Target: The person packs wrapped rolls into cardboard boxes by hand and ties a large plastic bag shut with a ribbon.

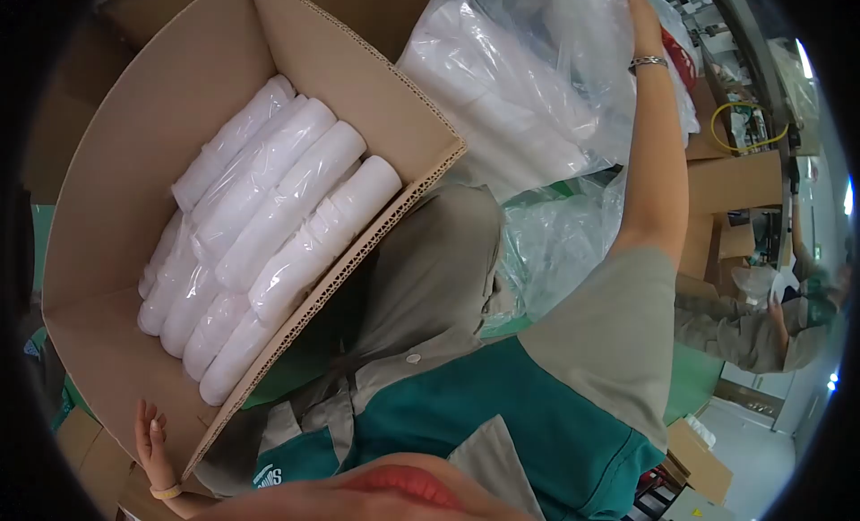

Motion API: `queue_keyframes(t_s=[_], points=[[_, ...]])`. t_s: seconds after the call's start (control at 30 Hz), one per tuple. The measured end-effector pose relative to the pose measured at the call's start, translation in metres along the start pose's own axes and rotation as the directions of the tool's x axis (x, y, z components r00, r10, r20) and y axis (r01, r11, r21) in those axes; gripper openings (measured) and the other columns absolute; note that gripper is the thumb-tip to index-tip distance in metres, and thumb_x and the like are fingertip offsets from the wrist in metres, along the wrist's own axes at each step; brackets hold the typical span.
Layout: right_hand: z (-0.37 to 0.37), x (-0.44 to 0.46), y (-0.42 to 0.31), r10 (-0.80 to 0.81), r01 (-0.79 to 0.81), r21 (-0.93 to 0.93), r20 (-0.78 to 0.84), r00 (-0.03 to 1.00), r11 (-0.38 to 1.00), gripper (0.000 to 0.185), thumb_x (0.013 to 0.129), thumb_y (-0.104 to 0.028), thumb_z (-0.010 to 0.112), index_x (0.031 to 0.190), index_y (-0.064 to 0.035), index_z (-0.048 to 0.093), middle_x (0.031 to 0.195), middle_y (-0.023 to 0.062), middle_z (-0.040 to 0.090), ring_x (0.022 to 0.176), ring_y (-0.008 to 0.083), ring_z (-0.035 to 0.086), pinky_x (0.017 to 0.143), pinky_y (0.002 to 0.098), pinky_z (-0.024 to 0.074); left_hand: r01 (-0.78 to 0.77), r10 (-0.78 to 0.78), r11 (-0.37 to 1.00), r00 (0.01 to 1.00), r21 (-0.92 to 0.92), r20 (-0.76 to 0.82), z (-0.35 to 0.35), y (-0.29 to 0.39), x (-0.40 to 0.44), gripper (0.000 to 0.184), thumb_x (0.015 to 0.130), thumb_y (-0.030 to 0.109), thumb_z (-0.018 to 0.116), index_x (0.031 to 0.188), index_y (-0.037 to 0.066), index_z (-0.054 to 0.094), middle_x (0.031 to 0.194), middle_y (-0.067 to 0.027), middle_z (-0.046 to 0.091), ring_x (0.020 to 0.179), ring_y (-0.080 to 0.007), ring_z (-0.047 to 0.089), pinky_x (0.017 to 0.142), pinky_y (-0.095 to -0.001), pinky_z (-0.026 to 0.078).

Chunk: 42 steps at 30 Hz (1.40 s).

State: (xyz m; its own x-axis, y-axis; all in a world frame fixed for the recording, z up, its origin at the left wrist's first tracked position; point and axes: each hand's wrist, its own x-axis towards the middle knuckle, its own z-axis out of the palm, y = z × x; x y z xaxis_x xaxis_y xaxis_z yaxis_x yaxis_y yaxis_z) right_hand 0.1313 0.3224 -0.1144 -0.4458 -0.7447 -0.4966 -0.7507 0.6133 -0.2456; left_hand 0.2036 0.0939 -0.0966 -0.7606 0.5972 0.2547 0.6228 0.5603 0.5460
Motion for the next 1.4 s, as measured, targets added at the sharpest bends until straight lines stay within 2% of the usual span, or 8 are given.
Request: queue_keyframes(t_s=[0.07,0.2,0.4,0.53,0.7,1.03,1.2,1.4], points=[[-0.025,-0.01,-0.011,0.035,-0.041,0.024,0.197,0.98,0.999,0.015,0.078,-0.012,0.049,0.092,-0.0116,0.055,0.088,0.009,0.059,0.08,0.0266,0.056,0.07,0.0349,0.0432,0.113,-0.112,0.994,0.988,0.004,0.11,0.019,-0.037,-0.004,0.048,0.075,0.036,0.053,0.114,0.009,0.046,0.109,-0.0134,0.05,0.099,-0.0299,0.047,0.083,-0.0356,0.039],[-0.104,-0.088,-0.018,0.171,0.15,0.549,-0.489,0.855,0.822,0.018,0.082,-0.016,0.05,0.091,-0.0031,0.057,0.082,0.0075,0.06,0.078,0.0175,0.056,0.07,0.029,0.0437,0.423,-0.338,0.906,0.697,0.018,0.632,0.034,-0.059,0.012,0.069,0.077,0.05,0.047,0.129,0.011,0.025,0.121,-0.0224,0.039,0.111,-0.0337,0.039,0.091,-0.0375,0.033],[-0.162,-0.298,0.047,0.449,-0.164,0.45,-0.892,-0.045,0.878,0.01,0.082,-0.005,0.044,0.085,0.0036,0.048,0.077,0.0094,0.054,0.06,0.0131,0.051,0.047,0.0239,0.0472,0.53,-0.34,0.815,0.765,-0.234,0.547,0.092,-0.059,0.077,0.085,0.069,0.052,0.056,0.13,0.005,0.02,0.125,-0.0239,0.033,0.116,-0.0333,0.034,0.096,-0.0348,0.028],[-0.059,-0.403,0.194,0.855,-0.693,0.55,-0.483,0.191,0.466,0.026,0.08,-0.023,0.052,0.098,-0.0049,0.056,0.091,0.0038,0.056,0.082,0.0133,0.05,0.072,0.0273,0.0392,0.333,-0.165,0.9,0.856,-0.28,0.489,0.124,-0.044,0.092,0.078,0.066,0.04,0.064,0.127,0.007,0.029,0.127,-0.0157,0.035,0.117,-0.0279,0.035,0.096,-0.0301,0.027],[0.031,-0.362,0.209,0.785,-0.687,0.489,0.008,0.619,0.537,0.037,0.076,-0.025,0.052,0.109,-0.0066,0.051,0.109,0.0083,0.052,0.098,0.0196,0.049,0.086,0.0308,0.0365,0.341,-0.089,0.865,0.828,-0.37,0.554,0.132,-0.025,0.084,0.075,0.068,0.036,0.063,0.129,0.011,0.027,0.124,-0.0205,0.036,0.114,-0.0311,0.037,0.095,-0.0332,0.03],[0.0,-0.375,0.138,0.724,-0.705,0.405,-0.654,0.221,0.582,0.028,0.078,-0.017,0.044,0.1,-0.0006,0.051,0.099,0.0155,0.053,0.088,0.0281,0.049,0.08,0.0335,0.0382,0.158,-0.133,0.987,0.87,-0.014,0.474,0.053,-0.019,0.091,0.066,0.074,0.043,0.054,0.127,0.012,0.029,0.13,-0.0219,0.025,0.115,-0.0353,0.034,0.094,-0.0369,0.031],[-0.08,-0.418,0.08,0.411,-0.609,0.42,-0.897,-0.165,0.672,0.018,0.077,-0.011,0.043,0.091,0.0003,0.048,0.087,0.0128,0.052,0.075,0.0237,0.048,0.068,0.0319,0.0403,0.136,-0.144,0.989,0.901,0.05,0.409,-0.04,0.003,0.069,0.048,0.075,0.027,0.057,0.116,0.006,0.043,0.118,-0.019,0.043,0.105,-0.0324,0.044,0.088,-0.0349,0.036],[-0.205,-0.309,-0.02,-0.108,-0.229,-0.07,-0.982,-0.157,0.971,0.007,0.076,-0.004,0.042,0.08,0.0014,0.046,0.073,0.0096,0.05,0.058,0.0184,0.046,0.053,0.03,0.0429,0.132,-0.139,0.99,0.942,0.043,0.305,-0.117,0.047,0.0,0.044,0.073,0.02,0.059,0.11,0.001,0.046,0.103,-0.0191,0.051,0.092,-0.035,0.049,0.078,-0.035,0.04]])
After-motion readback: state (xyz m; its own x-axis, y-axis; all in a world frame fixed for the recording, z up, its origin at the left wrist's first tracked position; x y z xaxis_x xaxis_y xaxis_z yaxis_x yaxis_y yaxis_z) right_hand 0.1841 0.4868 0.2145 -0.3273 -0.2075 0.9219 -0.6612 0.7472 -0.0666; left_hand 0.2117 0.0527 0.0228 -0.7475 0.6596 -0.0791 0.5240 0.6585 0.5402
